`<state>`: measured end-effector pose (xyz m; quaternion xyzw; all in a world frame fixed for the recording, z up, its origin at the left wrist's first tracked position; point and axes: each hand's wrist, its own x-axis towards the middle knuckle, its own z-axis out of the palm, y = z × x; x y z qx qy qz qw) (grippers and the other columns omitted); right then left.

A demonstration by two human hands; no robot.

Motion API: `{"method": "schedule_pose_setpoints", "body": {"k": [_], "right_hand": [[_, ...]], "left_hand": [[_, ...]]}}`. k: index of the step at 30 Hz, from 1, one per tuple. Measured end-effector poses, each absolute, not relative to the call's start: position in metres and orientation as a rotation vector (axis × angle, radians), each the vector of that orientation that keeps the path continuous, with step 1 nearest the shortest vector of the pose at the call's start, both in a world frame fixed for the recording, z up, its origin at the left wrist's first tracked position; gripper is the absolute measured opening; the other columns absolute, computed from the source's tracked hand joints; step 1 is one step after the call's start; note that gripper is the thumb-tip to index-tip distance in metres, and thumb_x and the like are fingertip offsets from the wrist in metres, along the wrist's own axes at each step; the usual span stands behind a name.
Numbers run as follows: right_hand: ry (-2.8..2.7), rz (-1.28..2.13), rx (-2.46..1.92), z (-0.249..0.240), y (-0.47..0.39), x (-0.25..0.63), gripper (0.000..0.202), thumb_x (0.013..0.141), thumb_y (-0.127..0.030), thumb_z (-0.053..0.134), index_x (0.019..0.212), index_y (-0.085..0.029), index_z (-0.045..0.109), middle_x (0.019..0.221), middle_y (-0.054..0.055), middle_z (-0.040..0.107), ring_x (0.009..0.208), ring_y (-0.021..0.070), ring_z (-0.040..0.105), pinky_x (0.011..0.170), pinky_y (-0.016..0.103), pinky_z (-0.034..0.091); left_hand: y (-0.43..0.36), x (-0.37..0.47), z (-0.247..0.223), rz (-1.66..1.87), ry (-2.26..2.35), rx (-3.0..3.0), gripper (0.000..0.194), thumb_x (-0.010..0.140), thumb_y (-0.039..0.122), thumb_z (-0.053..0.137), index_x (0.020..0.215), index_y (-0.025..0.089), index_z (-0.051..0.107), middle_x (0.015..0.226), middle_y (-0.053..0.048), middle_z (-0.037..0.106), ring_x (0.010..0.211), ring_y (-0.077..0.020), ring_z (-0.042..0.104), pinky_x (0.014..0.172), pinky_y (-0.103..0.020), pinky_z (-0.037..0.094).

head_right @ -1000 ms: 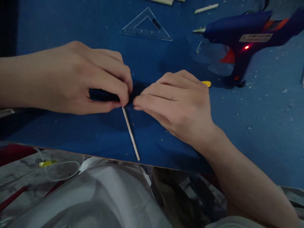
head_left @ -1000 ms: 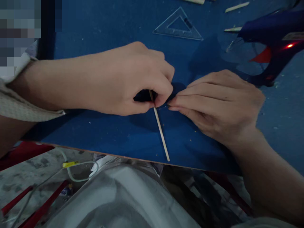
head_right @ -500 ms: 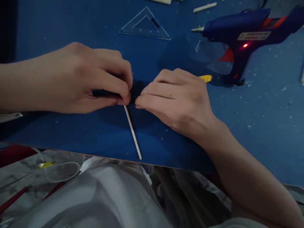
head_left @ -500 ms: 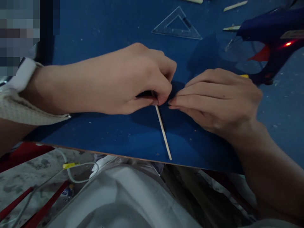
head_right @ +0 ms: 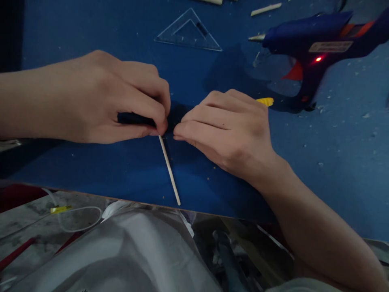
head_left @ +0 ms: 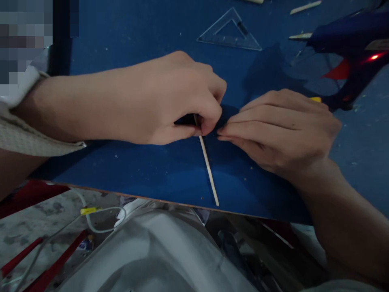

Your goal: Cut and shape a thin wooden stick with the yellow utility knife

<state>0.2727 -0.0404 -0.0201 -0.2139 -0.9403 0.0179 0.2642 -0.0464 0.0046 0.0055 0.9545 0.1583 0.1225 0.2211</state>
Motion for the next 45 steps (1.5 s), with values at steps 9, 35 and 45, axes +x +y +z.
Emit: {"method": "schedule_pose_setpoints", "body": {"k": [9, 35, 45], "right_hand": [[-2.55, 0.062, -0.574, -0.0181, -0.0402, 0.2738, 0.024, 0.121, -0.013, 0.085, 0.135, -0.031, 0.077, 0.127, -0.006, 0.098, 0.104, 0.022, 0.091, 0.08, 0.045, 0.06], [-2.532, 0.026, -0.618, -0.0253, -0.0415, 0.2698, 0.014, 0.125, -0.023, 0.083, 0.133, -0.034, 0.076, 0.121, -0.005, 0.096, 0.101, 0.0232, 0.091, 0.079, 0.045, 0.058], [-2.513, 0.045, -0.587, -0.0251, -0.0397, 0.2693, 0.025, 0.116, -0.014, 0.088, 0.13, -0.033, 0.078, 0.12, -0.006, 0.097, 0.097, 0.0228, 0.09, 0.077, 0.044, 0.056]], "left_hand": [[0.0043, -0.0477, 0.0068, 0.273, 0.478, 2.621, 0.076, 0.139, 0.047, 0.023, 0.113, 0.027, 0.091, 0.127, 0.001, 0.084, 0.122, -0.0233, 0.084, 0.136, -0.056, 0.072], [0.0026, -0.0499, 0.0031, 0.346, 0.46, 2.584, 0.048, 0.134, 0.037, 0.048, 0.118, 0.032, 0.092, 0.125, 0.003, 0.086, 0.114, -0.0231, 0.083, 0.127, -0.049, 0.072], [0.0029, -0.0478, 0.0049, 0.348, 0.423, 2.614, 0.06, 0.138, 0.038, 0.036, 0.107, 0.029, 0.087, 0.118, 0.0, 0.085, 0.106, -0.0231, 0.08, 0.099, -0.046, 0.068]]}}
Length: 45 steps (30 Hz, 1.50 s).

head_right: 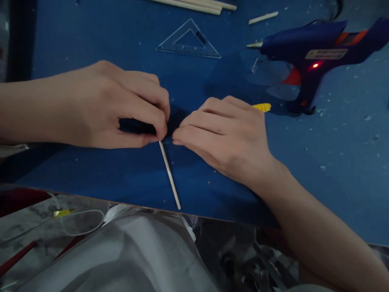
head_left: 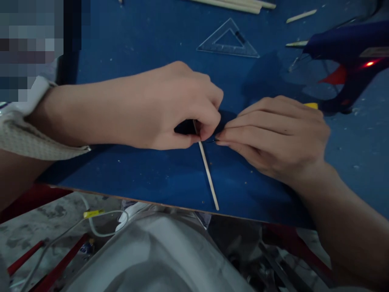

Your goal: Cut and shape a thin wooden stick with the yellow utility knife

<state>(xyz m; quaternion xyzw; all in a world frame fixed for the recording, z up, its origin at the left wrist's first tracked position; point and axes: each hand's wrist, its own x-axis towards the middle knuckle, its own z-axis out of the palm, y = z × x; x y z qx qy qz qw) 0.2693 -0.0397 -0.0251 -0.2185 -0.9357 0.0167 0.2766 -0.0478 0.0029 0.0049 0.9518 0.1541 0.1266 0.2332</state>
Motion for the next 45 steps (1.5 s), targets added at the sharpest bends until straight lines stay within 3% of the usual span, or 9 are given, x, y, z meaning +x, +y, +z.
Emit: {"method": "schedule_pose_setpoints", "body": {"k": [7, 15, 19, 21, 23, 27, 34, 40, 45], "right_hand": [[-2.511, 0.097, -0.561, -0.018, -0.036, 0.266, 0.022, 0.117, -0.012, 0.086, 0.123, -0.032, 0.079, 0.118, -0.008, 0.097, 0.097, 0.0207, 0.09, 0.075, 0.042, 0.051], [-2.495, 0.0, -0.408, -0.025, -0.024, 0.262, 0.024, 0.112, -0.009, 0.092, 0.118, -0.027, 0.076, 0.113, -0.006, 0.097, 0.088, 0.0184, 0.084, 0.066, 0.042, 0.049], [-2.411, -0.023, -0.468, -0.029, -0.031, 0.26, 0.02, 0.118, -0.012, 0.085, 0.119, -0.03, 0.078, 0.114, -0.008, 0.096, 0.091, 0.0187, 0.086, 0.067, 0.043, 0.046], [-2.383, 0.015, -0.534, -0.027, -0.035, 0.259, 0.019, 0.121, -0.014, 0.082, 0.121, -0.032, 0.08, 0.115, -0.008, 0.096, 0.095, 0.019, 0.089, 0.073, 0.043, 0.052], [-2.453, 0.048, -0.489, -0.025, -0.037, 0.258, 0.017, 0.121, -0.016, 0.082, 0.124, -0.033, 0.081, 0.117, -0.008, 0.095, 0.096, 0.0188, 0.089, 0.075, 0.041, 0.056], [-2.451, -0.028, -0.511, -0.029, -0.038, 0.257, 0.011, 0.125, -0.023, 0.083, 0.122, -0.034, 0.082, 0.115, -0.007, 0.094, 0.097, 0.0176, 0.085, 0.075, 0.041, 0.05], [-2.41, -0.023, -0.453, -0.034, -0.034, 0.261, 0.02, 0.117, -0.013, 0.088, 0.122, -0.029, 0.078, 0.115, -0.007, 0.096, 0.092, 0.0193, 0.082, 0.07, 0.045, 0.047], [-2.431, -0.019, -0.534, -0.033, -0.037, 0.263, 0.018, 0.119, -0.016, 0.088, 0.123, -0.031, 0.078, 0.116, -0.005, 0.097, 0.092, 0.0211, 0.086, 0.073, 0.044, 0.048], [-2.442, -0.021, -0.499, -0.033, -0.035, 0.263, 0.018, 0.121, -0.014, 0.083, 0.124, -0.03, 0.077, 0.117, -0.006, 0.096, 0.094, 0.0192, 0.084, 0.073, 0.044, 0.047]], "left_hand": [[0.005, -0.048, 0.003, 0.298, 0.436, 2.578, 0.064, 0.139, 0.046, 0.034, 0.109, 0.03, 0.089, 0.122, 0.0, 0.084, 0.11, -0.0239, 0.077, 0.117, -0.044, 0.067], [0.007, -0.045, 0.005, 0.307, 0.385, 2.623, 0.067, 0.14, 0.041, 0.03, 0.109, 0.028, 0.088, 0.117, 0.0, 0.084, 0.102, -0.0237, 0.074, 0.105, -0.045, 0.065], [0.006, -0.046, 0.006, 0.277, 0.409, 2.572, 0.064, 0.14, 0.046, 0.034, 0.109, 0.031, 0.088, 0.118, 0.001, 0.082, 0.106, -0.0243, 0.076, 0.12, -0.046, 0.064], [0.006, -0.046, 0.006, 0.26, 0.428, 2.548, 0.063, 0.139, 0.046, 0.035, 0.112, 0.032, 0.09, 0.121, 0.001, 0.082, 0.111, -0.025, 0.077, 0.127, -0.045, 0.062], [0.006, -0.046, 0.007, 0.275, 0.439, 2.545, 0.062, 0.138, 0.044, 0.036, 0.113, 0.032, 0.091, 0.121, 0.002, 0.082, 0.113, -0.0253, 0.078, 0.126, -0.045, 0.063], [0.006, -0.047, 0.005, 0.332, 0.408, 2.563, 0.057, 0.138, 0.039, 0.039, 0.114, 0.031, 0.091, 0.12, 0.002, 0.084, 0.11, -0.0248, 0.08, 0.12, -0.048, 0.067], [0.006, -0.05, 0.004, 0.334, 0.42, 2.594, 0.052, 0.134, 0.036, 0.043, 0.109, 0.03, 0.088, 0.118, 0.0, 0.087, 0.109, -0.0256, 0.081, 0.115, -0.052, 0.073], [0.006, -0.048, 0.005, 0.329, 0.405, 2.599, 0.048, 0.129, 0.031, 0.045, 0.109, 0.03, 0.088, 0.118, 0.0, 0.088, 0.11, -0.0255, 0.08, 0.116, -0.049, 0.074], [0.005, -0.046, 0.006, 0.268, 0.441, 2.592, 0.065, 0.134, 0.042, 0.031, 0.109, 0.029, 0.089, 0.118, -0.001, 0.086, 0.111, -0.0237, 0.078, 0.125, -0.052, 0.073]]}}
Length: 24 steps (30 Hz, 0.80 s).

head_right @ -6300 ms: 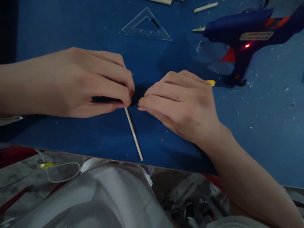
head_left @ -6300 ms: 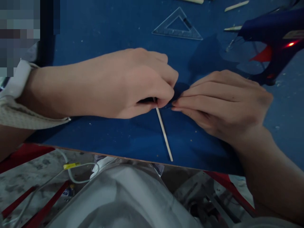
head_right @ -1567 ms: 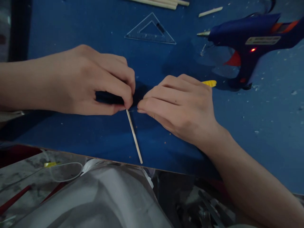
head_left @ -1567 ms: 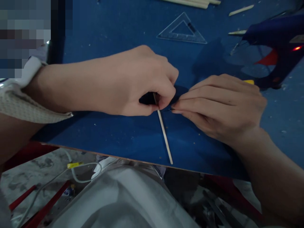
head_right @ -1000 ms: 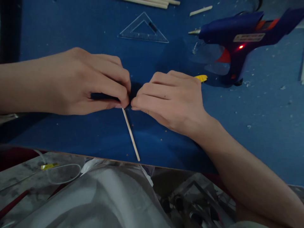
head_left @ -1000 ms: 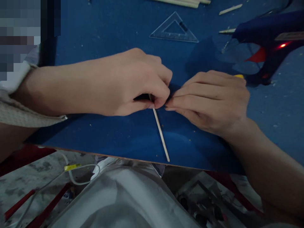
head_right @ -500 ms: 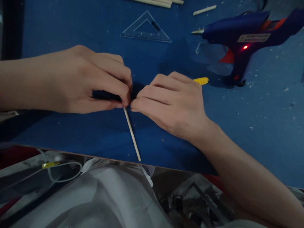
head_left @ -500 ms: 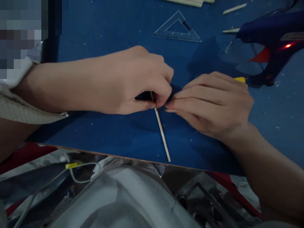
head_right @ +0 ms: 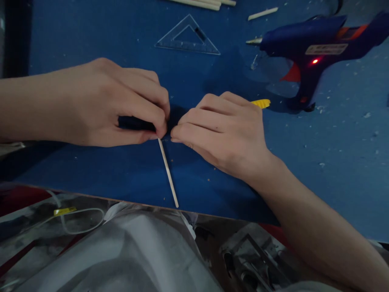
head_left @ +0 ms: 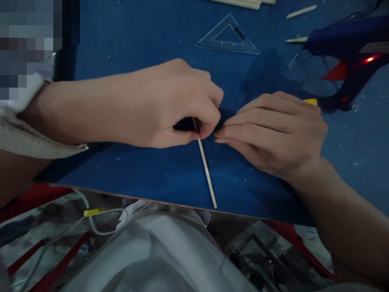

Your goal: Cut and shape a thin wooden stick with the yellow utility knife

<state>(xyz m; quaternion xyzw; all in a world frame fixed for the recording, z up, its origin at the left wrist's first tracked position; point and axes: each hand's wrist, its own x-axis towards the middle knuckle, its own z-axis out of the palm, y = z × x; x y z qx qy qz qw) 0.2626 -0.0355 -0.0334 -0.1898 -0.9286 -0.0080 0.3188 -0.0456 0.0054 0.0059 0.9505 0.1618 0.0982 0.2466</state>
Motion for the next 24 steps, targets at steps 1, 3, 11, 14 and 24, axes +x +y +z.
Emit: {"method": "schedule_pose_setpoints", "body": {"k": [1, 3, 11, 14, 24], "right_hand": [[-2.444, -0.026, -0.479, -0.033, -0.035, 0.263, 0.019, 0.121, -0.012, 0.083, 0.124, -0.03, 0.077, 0.117, -0.006, 0.096, 0.094, 0.0189, 0.083, 0.073, 0.043, 0.047], [-2.447, -0.033, -0.465, -0.033, -0.034, 0.262, 0.022, 0.119, -0.009, 0.084, 0.124, -0.029, 0.077, 0.117, -0.006, 0.096, 0.094, 0.0191, 0.083, 0.072, 0.043, 0.047], [-2.47, -0.041, -0.51, -0.031, -0.036, 0.264, 0.017, 0.123, -0.013, 0.08, 0.126, -0.03, 0.076, 0.117, -0.006, 0.095, 0.096, 0.0182, 0.082, 0.075, 0.043, 0.047], [-2.459, -0.036, -0.532, -0.032, -0.038, 0.263, 0.017, 0.123, -0.014, 0.082, 0.125, -0.029, 0.075, 0.117, -0.005, 0.096, 0.097, 0.019, 0.083, 0.077, 0.043, 0.047], [-2.497, -0.006, -0.535, -0.023, -0.041, 0.255, 0.013, 0.125, -0.018, 0.081, 0.118, -0.029, 0.079, 0.111, -0.007, 0.092, 0.093, 0.0176, 0.08, 0.074, 0.042, 0.047]], "left_hand": [[0.005, -0.046, 0.006, 0.253, 0.454, 2.585, 0.07, 0.135, 0.044, 0.027, 0.108, 0.028, 0.09, 0.118, -0.002, 0.086, 0.111, -0.0237, 0.078, 0.127, -0.053, 0.072], [0.005, -0.046, 0.007, 0.247, 0.466, 2.56, 0.071, 0.136, 0.046, 0.028, 0.107, 0.027, 0.09, 0.118, -0.002, 0.086, 0.112, -0.0244, 0.078, 0.128, -0.055, 0.071], [0.006, -0.046, 0.004, 0.29, 0.446, 2.546, 0.052, 0.131, 0.038, 0.044, 0.111, 0.029, 0.09, 0.121, 0.0, 0.087, 0.111, -0.0256, 0.079, 0.122, -0.051, 0.067], [0.005, -0.046, 0.004, 0.301, 0.423, 2.565, 0.056, 0.133, 0.036, 0.04, 0.11, 0.028, 0.09, 0.12, 0.0, 0.087, 0.109, -0.0251, 0.079, 0.117, -0.05, 0.068], [0.005, -0.046, 0.006, 0.372, 0.365, 2.595, 0.054, 0.137, 0.029, 0.042, 0.11, 0.026, 0.089, 0.118, 0.0, 0.087, 0.106, -0.0241, 0.08, 0.095, -0.043, 0.06]]}}
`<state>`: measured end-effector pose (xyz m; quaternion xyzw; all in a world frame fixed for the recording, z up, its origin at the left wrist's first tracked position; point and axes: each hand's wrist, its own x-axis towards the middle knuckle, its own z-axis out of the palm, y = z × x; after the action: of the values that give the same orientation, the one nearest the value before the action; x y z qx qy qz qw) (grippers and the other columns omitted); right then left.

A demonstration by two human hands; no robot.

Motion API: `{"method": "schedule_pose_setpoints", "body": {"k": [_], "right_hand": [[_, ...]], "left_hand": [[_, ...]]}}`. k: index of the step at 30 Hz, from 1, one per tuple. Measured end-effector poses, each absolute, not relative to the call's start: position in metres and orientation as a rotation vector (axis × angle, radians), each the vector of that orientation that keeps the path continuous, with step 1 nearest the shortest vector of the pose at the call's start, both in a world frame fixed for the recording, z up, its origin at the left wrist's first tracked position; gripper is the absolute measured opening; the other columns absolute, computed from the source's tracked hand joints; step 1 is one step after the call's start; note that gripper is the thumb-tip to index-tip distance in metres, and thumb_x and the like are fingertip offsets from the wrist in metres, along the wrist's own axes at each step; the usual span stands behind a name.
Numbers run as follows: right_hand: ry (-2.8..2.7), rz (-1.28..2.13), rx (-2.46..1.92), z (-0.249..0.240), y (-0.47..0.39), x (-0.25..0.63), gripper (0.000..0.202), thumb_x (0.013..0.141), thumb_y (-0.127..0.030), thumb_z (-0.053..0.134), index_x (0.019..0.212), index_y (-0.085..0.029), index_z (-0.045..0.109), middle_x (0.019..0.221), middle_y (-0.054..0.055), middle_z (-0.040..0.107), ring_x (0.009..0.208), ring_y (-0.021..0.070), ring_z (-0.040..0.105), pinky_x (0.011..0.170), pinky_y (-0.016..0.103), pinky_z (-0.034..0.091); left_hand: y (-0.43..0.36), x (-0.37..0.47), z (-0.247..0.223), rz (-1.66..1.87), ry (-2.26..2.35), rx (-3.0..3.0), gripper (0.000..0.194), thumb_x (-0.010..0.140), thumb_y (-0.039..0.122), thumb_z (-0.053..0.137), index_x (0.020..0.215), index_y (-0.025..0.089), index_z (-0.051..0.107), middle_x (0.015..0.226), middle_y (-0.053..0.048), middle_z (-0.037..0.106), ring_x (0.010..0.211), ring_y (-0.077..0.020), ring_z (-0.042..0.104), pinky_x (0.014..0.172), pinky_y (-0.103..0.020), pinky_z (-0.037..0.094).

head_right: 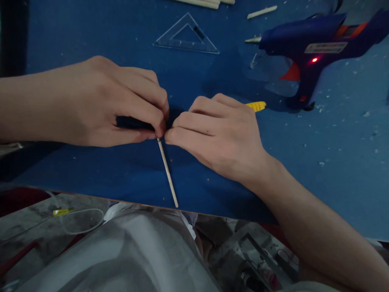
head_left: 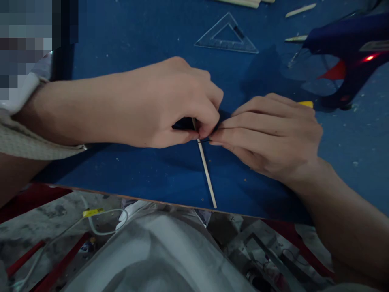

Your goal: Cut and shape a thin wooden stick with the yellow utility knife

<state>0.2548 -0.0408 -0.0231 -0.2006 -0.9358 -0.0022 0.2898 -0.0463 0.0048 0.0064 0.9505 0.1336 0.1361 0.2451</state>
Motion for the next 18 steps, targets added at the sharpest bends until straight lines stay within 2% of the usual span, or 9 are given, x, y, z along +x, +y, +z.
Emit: {"method": "schedule_pose_setpoints", "body": {"k": [4, 8, 14, 18], "right_hand": [[-2.563, 0.036, -0.52, -0.017, -0.039, 0.261, 0.011, 0.126, -0.018, 0.078, 0.124, -0.028, 0.078, 0.115, -0.004, 0.093, 0.097, 0.0195, 0.08, 0.075, 0.042, 0.049], [-2.572, 0.055, -0.517, -0.017, -0.038, 0.266, 0.017, 0.122, -0.013, 0.081, 0.129, -0.027, 0.074, 0.119, -0.002, 0.094, 0.098, 0.0221, 0.084, 0.077, 0.042, 0.051], [-2.588, 0.057, -0.504, -0.017, -0.037, 0.267, 0.022, 0.118, -0.011, 0.084, 0.13, -0.027, 0.076, 0.12, -0.002, 0.094, 0.098, 0.0227, 0.083, 0.075, 0.044, 0.051], [-2.577, 0.076, -0.555, -0.015, -0.041, 0.262, 0.013, 0.122, -0.014, 0.078, 0.124, -0.028, 0.077, 0.112, -0.003, 0.091, 0.095, 0.0218, 0.081, 0.076, 0.043, 0.05]], "left_hand": [[0.005, -0.045, 0.004, 0.351, 0.369, 2.577, 0.049, 0.134, 0.029, 0.045, 0.116, 0.028, 0.091, 0.121, 0.001, 0.086, 0.11, -0.0256, 0.08, 0.111, -0.048, 0.066], [0.005, -0.046, 0.006, 0.323, 0.396, 2.577, 0.046, 0.131, 0.03, 0.048, 0.116, 0.028, 0.091, 0.122, 0.0, 0.086, 0.111, -0.0253, 0.08, 0.12, -0.05, 0.068], [0.005, -0.048, 0.005, 0.306, 0.429, 2.58, 0.047, 0.13, 0.035, 0.048, 0.112, 0.029, 0.091, 0.122, 0.001, 0.087, 0.112, -0.0248, 0.081, 0.122, -0.051, 0.07], [0.005, -0.047, 0.003, 0.307, 0.428, 2.55, 0.053, 0.134, 0.04, 0.043, 0.11, 0.03, 0.089, 0.122, 0.002, 0.085, 0.112, -0.0241, 0.08, 0.122, -0.052, 0.067]]}}
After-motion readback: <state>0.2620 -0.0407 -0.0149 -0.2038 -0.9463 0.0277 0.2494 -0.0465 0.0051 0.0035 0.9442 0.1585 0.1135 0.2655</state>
